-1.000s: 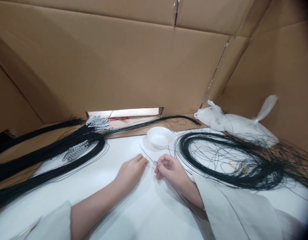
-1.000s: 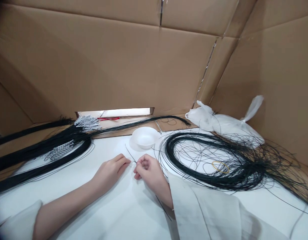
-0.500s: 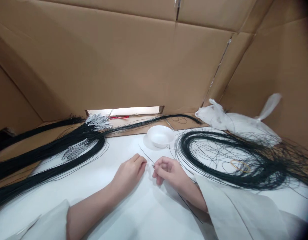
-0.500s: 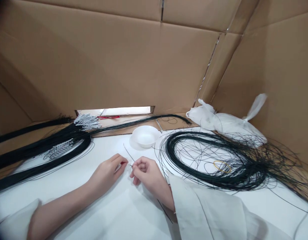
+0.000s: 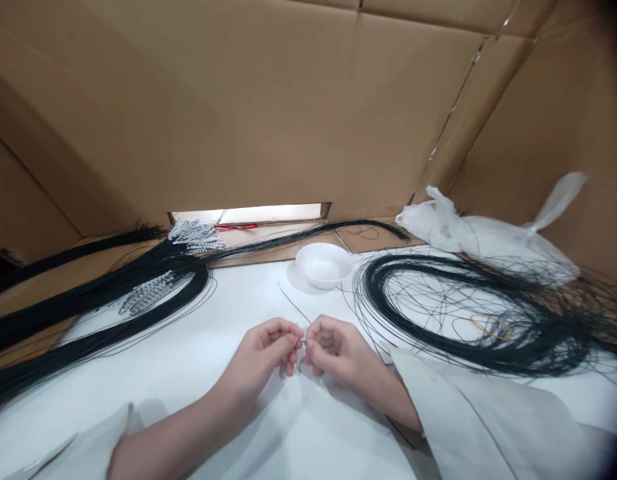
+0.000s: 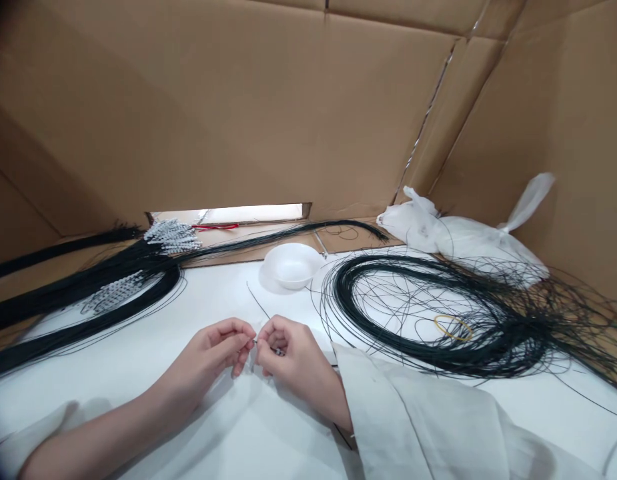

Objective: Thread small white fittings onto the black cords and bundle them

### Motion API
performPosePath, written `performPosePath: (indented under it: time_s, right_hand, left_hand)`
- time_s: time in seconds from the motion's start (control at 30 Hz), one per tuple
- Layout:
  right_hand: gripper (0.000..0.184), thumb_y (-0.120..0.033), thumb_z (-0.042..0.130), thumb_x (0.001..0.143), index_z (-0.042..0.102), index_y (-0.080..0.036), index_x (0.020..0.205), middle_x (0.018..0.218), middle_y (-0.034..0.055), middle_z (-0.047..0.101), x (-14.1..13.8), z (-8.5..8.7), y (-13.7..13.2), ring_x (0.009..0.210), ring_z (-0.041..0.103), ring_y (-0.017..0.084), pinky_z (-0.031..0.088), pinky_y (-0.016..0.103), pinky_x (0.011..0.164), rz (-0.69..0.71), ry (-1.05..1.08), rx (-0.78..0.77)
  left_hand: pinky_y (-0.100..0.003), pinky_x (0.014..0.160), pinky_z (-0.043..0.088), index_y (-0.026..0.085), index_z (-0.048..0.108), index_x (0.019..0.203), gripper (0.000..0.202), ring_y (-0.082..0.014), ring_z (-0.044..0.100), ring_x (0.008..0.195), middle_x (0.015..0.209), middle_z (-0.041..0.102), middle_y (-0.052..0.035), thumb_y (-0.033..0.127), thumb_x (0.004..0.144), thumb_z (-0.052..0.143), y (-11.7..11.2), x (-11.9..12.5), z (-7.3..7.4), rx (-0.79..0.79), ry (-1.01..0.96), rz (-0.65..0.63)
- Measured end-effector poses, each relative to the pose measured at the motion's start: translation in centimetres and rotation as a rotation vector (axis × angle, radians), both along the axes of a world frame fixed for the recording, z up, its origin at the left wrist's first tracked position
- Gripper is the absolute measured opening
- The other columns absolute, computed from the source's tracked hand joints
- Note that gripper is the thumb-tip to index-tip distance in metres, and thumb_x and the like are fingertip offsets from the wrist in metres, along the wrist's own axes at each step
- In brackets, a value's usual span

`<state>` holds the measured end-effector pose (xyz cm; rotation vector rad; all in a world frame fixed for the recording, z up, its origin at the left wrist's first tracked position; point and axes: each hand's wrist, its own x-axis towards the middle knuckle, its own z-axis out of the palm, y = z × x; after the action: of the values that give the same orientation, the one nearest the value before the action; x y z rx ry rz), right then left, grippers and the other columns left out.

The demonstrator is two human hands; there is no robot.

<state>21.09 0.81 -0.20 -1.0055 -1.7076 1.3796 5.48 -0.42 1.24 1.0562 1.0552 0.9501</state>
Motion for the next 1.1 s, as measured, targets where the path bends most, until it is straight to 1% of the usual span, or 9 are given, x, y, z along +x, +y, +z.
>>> performPosePath:
  time_s: [0.23,0.37,0.5,0.73,0.87,0.97,1.1]
  right_hand:
    - [0.002,-0.014,0.048,0.078,0.049,-0.016,0.077,0.066,0.0021,0.061,0.0,0.3,-0.1,0.054,0.055,0.011,0.042,0.023,0.053,-0.002,-0.034,0.035]
    - [0.003,-0.016,0.047,0.079,0.049,-0.016,0.077,0.067,0.0025,0.062,-0.1,0.2,-0.1,0.055,0.055,0.011,0.043,0.023,0.053,-0.008,-0.039,0.048]
    - [0.004,-0.016,0.047,0.08,0.048,-0.016,0.076,0.067,0.0018,0.061,-0.1,0.3,-0.2,0.054,0.055,0.01,0.043,0.022,0.053,-0.021,-0.034,0.054]
    - [0.005,-0.013,0.048,0.077,0.048,-0.017,0.075,0.064,-0.0001,0.06,0.0,0.6,-0.4,0.053,0.055,0.009,0.042,0.021,0.052,-0.026,-0.056,0.073]
    - [0.004,-0.013,0.048,0.077,0.048,-0.017,0.075,0.063,-0.0001,0.06,-0.1,1.2,-0.5,0.054,0.056,0.01,0.043,0.021,0.053,-0.033,-0.081,0.063]
    - [0.004,-0.014,0.049,0.077,0.048,-0.017,0.075,0.063,0.0001,0.061,-0.1,1.6,-0.6,0.054,0.056,0.01,0.044,0.021,0.054,-0.034,-0.088,0.051]
    - [0.004,-0.015,0.048,0.077,0.048,-0.017,0.074,0.063,0.0004,0.061,-0.1,1.5,-0.6,0.053,0.056,0.01,0.043,0.022,0.053,-0.041,-0.096,0.065]
  left_hand:
    - [-0.02,0.051,0.036,0.011,0.057,0.082,0.014,-0.0085,0.046,0.055,0.062,0.053,-0.0004,0.025,0.079,0.054,0.0,0.0,-0.4,0.011,-0.03,-0.051]
    - [-0.021,0.052,0.037,0.011,0.058,0.08,0.015,-0.0085,0.046,0.055,0.061,0.053,-0.0002,0.026,0.08,0.055,0.2,0.0,-0.5,0.039,-0.044,-0.069]
    - [-0.022,0.055,0.038,0.011,0.058,0.08,0.015,-0.0089,0.048,0.055,0.063,0.055,-0.0009,0.025,0.079,0.056,0.3,-0.1,-0.5,0.039,-0.031,-0.063]
    - [-0.022,0.055,0.037,0.01,0.058,0.081,0.013,-0.0088,0.048,0.055,0.06,0.054,-0.0001,0.023,0.078,0.057,0.2,-0.1,-0.5,0.003,-0.047,-0.052]
    - [-0.022,0.055,0.037,0.011,0.057,0.084,0.014,-0.0091,0.048,0.055,0.061,0.055,-0.0002,0.024,0.078,0.058,0.2,-0.1,-0.5,-0.007,-0.053,-0.045]
    - [-0.022,0.054,0.036,0.011,0.057,0.081,0.014,-0.0089,0.047,0.054,0.06,0.054,0.0002,0.025,0.078,0.058,0.3,-0.1,-0.5,-0.003,-0.048,-0.052]
    - [-0.022,0.054,0.036,0.011,0.057,0.078,0.017,-0.0091,0.047,0.054,0.06,0.054,0.0001,0.028,0.077,0.059,0.4,-0.1,-0.6,0.01,-0.045,-0.062]
